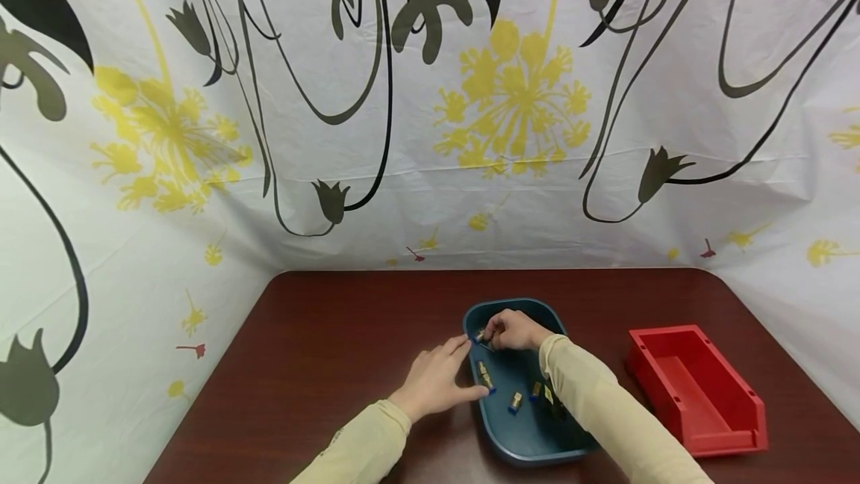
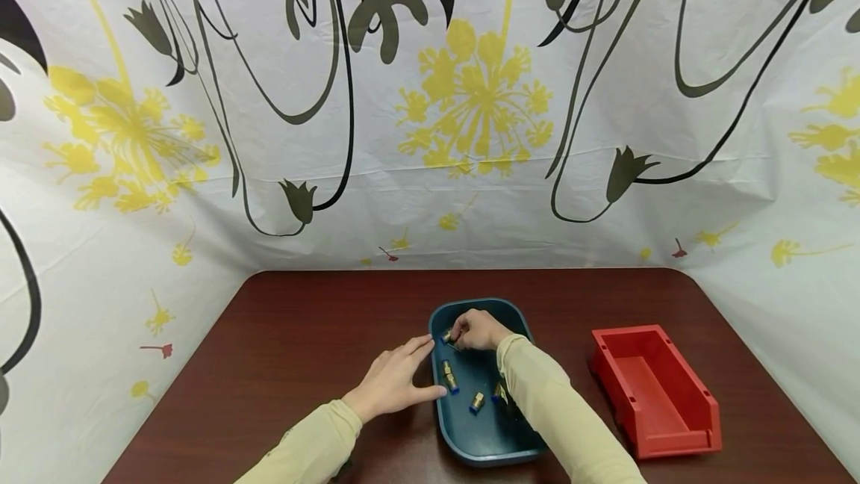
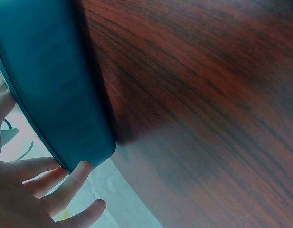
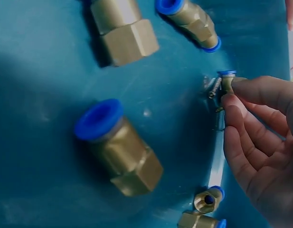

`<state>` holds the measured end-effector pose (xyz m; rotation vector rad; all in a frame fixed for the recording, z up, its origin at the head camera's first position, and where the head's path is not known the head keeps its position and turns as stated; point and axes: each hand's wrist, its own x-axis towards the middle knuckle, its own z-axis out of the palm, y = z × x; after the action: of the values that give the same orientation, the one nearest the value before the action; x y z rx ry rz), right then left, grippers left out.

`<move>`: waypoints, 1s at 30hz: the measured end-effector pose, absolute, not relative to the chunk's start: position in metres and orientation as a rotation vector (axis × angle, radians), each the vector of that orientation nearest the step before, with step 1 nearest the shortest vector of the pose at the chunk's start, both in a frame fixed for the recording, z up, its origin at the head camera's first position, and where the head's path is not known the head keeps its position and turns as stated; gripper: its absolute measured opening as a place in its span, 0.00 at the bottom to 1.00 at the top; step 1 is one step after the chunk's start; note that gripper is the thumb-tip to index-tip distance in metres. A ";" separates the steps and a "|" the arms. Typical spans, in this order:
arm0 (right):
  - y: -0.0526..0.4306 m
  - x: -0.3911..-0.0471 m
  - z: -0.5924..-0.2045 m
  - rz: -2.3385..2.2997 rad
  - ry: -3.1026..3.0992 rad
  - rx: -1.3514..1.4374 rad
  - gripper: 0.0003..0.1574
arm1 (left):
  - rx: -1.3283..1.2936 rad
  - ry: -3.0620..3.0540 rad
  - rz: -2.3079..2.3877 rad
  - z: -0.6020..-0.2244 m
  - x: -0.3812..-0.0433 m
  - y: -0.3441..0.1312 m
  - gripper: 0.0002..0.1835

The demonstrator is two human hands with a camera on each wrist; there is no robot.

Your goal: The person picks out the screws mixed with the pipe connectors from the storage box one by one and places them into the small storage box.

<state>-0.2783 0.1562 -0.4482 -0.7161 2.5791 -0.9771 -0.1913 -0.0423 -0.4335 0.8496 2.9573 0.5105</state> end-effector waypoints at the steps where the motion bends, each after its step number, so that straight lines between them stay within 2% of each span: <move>1: 0.156 -0.278 -0.449 -0.977 2.582 -0.709 0.10 | 0.850 2.958 0.510 -0.433 -0.191 -0.042 0.41; 12: 0.150 -0.275 -0.459 -0.992 2.651 -0.651 0.07 | 0.860 2.956 0.501 -0.432 -0.191 -0.042 0.41; 30: 0.140 -0.270 -0.466 -0.998 2.708 -0.571 0.08 | 0.854 2.957 0.507 -0.431 -0.189 -0.042 0.41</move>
<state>-0.2696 0.1401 -0.4662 -0.5705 2.7075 -0.9983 -0.1890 -0.0417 -0.4307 0.8540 2.9575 0.5066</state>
